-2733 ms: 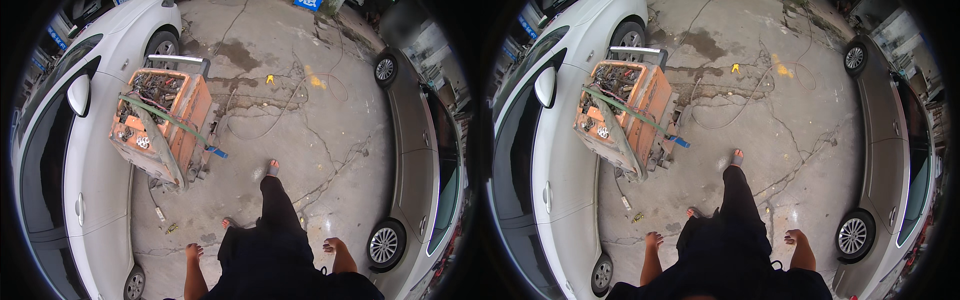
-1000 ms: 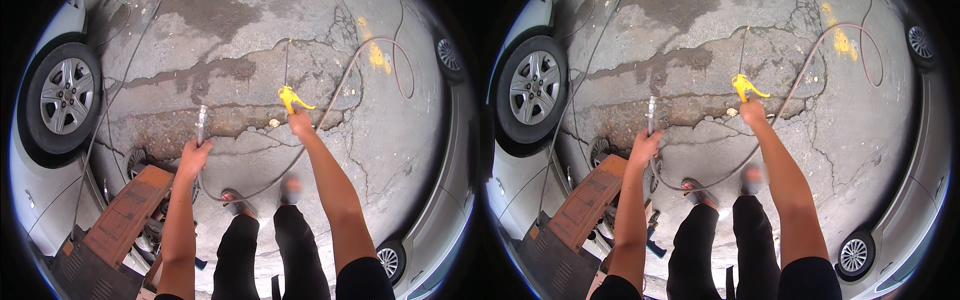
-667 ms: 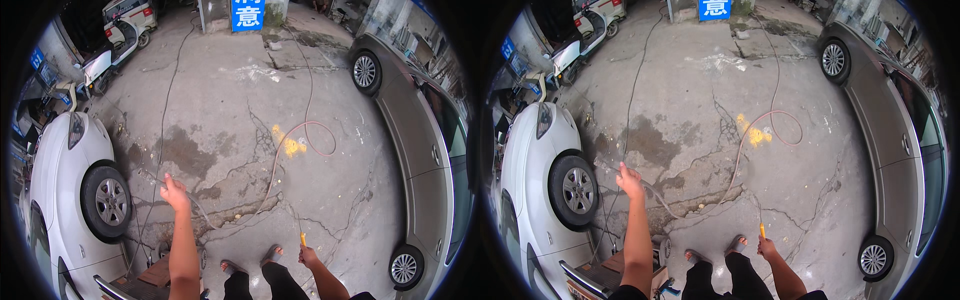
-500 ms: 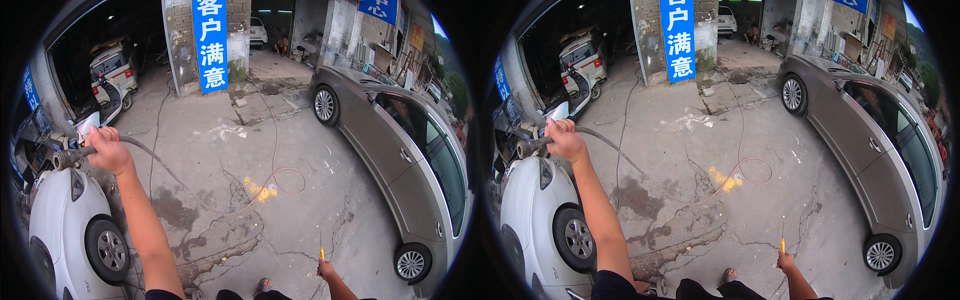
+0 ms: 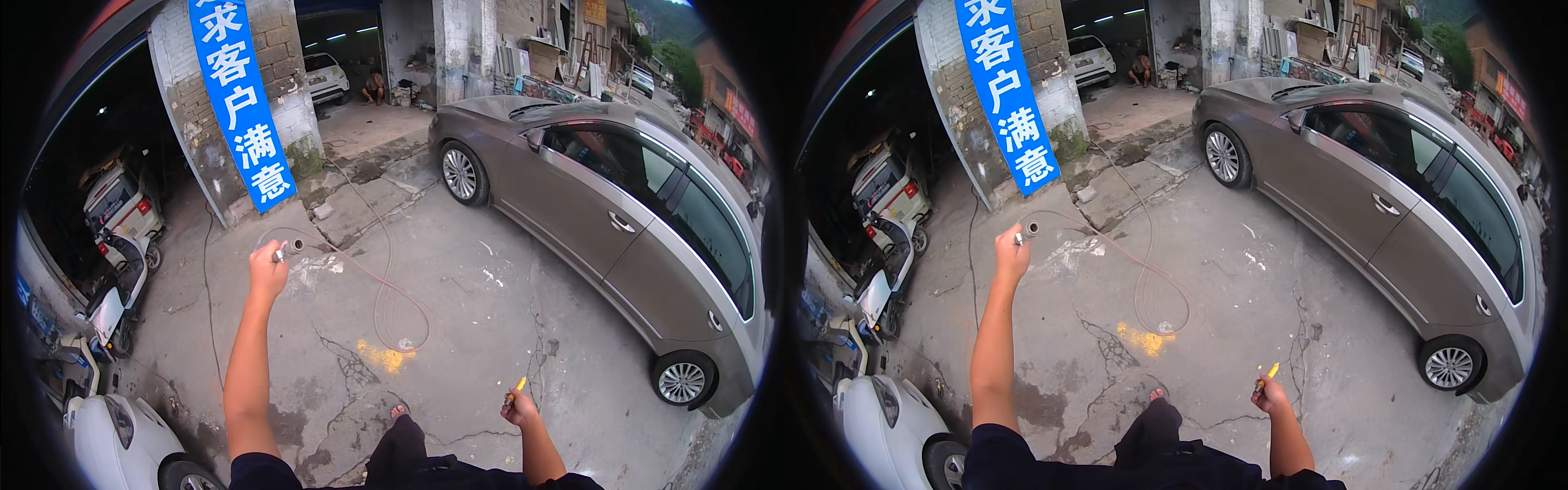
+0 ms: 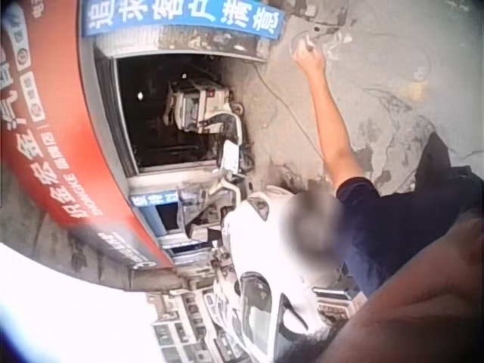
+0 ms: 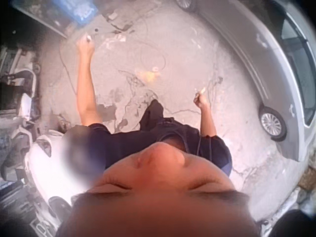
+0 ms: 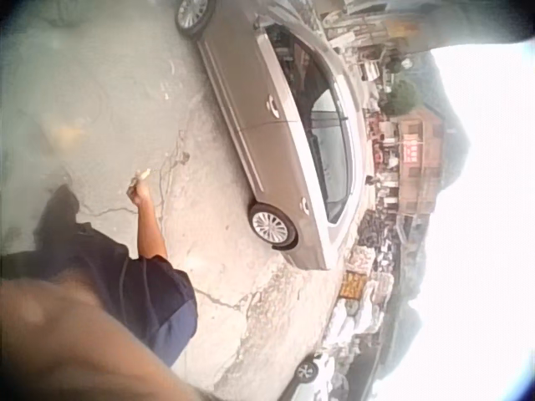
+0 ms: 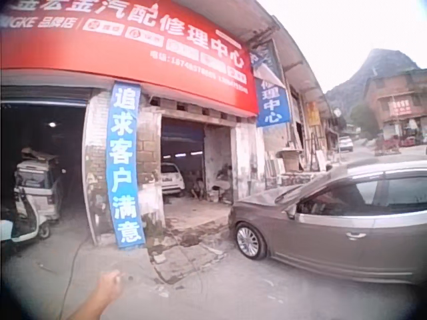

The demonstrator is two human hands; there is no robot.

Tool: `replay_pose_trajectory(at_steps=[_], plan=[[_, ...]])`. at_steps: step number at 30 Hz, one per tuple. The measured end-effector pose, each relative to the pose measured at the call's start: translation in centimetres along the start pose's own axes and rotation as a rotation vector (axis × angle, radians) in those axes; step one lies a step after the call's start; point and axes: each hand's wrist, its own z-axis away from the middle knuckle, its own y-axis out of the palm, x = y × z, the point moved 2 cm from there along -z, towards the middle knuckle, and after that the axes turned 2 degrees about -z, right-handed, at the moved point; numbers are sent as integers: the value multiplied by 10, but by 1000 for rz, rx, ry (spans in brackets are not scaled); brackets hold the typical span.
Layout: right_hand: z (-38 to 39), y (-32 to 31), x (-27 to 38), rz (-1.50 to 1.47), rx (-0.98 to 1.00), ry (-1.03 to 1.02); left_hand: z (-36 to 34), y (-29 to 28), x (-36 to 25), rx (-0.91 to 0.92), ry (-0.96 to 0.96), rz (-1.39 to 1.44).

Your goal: The person uses a heat gun to apply heat to the lower edge of a car bumper, then uses a screwdriver to scrape and smooth the surface. They also use an angle grinder on the bumper area. Finally, they move a tool cart and walk around the garage area.

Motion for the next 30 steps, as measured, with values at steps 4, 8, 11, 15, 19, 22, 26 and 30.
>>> replay_pose_trajectory(at_steps=[4, 8, 11, 15, 19, 22, 26, 30], plan=[[-4, -26, 25, 171, -201, 97, 87, 179, 52, 463, -310, 219], [14, -41, 43, 382, -458, 94, 137, 274, 66, 626, -666, 379], [6, -106, 23, 303, -675, 180, 131, 339, 91, 508, -766, 381], [-20, -155, -32, 249, -778, 366, 118, 397, 165, 627, -879, 40], [-88, -86, 29, 353, -762, 475, 147, 402, 256, 684, -1008, -288], [-178, -53, 113, 442, -683, 500, 201, 361, 299, 668, -1277, -431], [-329, 1, 256, 599, -618, 474, 249, 328, 247, 820, -1734, -468], [-497, 159, 432, 632, -285, 289, 243, 371, 197, 950, -1653, -504]])
